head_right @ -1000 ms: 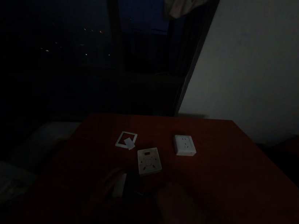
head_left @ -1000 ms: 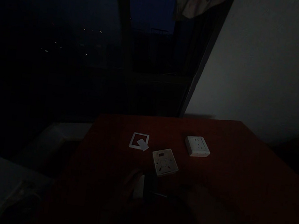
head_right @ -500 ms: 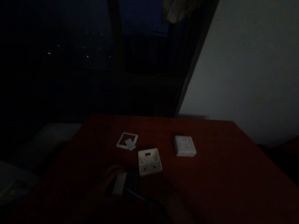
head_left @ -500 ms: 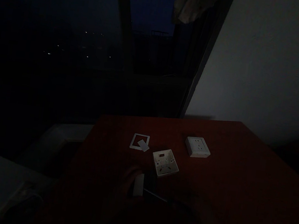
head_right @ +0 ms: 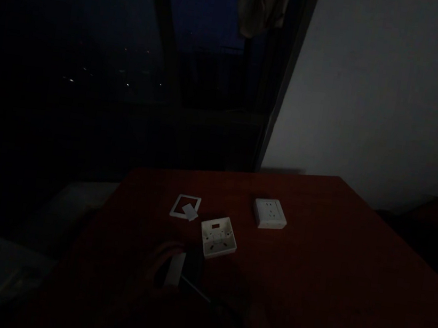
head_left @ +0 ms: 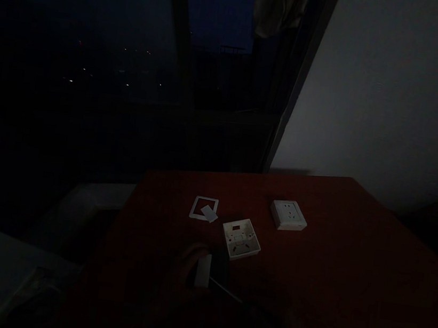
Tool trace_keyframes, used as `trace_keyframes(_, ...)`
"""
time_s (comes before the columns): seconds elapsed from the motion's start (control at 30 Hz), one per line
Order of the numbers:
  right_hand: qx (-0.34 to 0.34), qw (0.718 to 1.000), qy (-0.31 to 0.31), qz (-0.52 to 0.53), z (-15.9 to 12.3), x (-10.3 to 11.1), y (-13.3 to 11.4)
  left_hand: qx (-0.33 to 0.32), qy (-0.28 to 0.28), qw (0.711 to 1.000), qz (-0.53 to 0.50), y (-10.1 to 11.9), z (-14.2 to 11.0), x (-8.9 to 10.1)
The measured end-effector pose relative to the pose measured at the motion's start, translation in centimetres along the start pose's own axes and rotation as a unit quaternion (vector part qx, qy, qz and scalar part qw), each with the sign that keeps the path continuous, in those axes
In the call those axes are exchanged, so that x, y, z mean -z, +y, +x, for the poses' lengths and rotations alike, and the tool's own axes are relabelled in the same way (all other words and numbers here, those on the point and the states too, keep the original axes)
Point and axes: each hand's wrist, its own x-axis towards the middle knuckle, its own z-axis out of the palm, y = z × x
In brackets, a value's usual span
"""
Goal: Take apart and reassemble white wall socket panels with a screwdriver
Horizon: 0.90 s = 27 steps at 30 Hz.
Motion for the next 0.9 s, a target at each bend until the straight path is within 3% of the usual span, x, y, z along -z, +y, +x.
trace_keyframes(0.13,0.014,1.0,0.025,-0.011,-0.4,0.4,0.4,-0.022,0.038,0.999,-0.021,0.1,0.4,0.7)
trace_keyframes(0.27,-0.013,0.998,0.039,0.039,-0.9,0.9,0.6,0.004,0.086,0.996,0.038,0.5,2.7,3.1)
trace_keyframes(0.43,-0.005,0.998,0.031,0.06,-0.7,1.6,0.3,0.014,0.066,0.994,0.083,0.0,7.5,5.8)
trace_keyframes(0.6,-0.035,0.995,0.056,0.068,-0.4,1.2,0.6,0.008,0.059,0.996,0.07,-1.0,11.0,5.9)
trace_keyframes(0.73,-0.033,0.989,0.077,0.119,-0.3,0.7,1.7,-0.007,0.061,0.995,0.074,-1.4,11.1,5.6)
trace_keyframes(0.9,-0.051,0.969,0.125,0.209,0.5,0.7,3.3,0.003,0.087,0.992,0.088,-0.6,7.5,5.1)
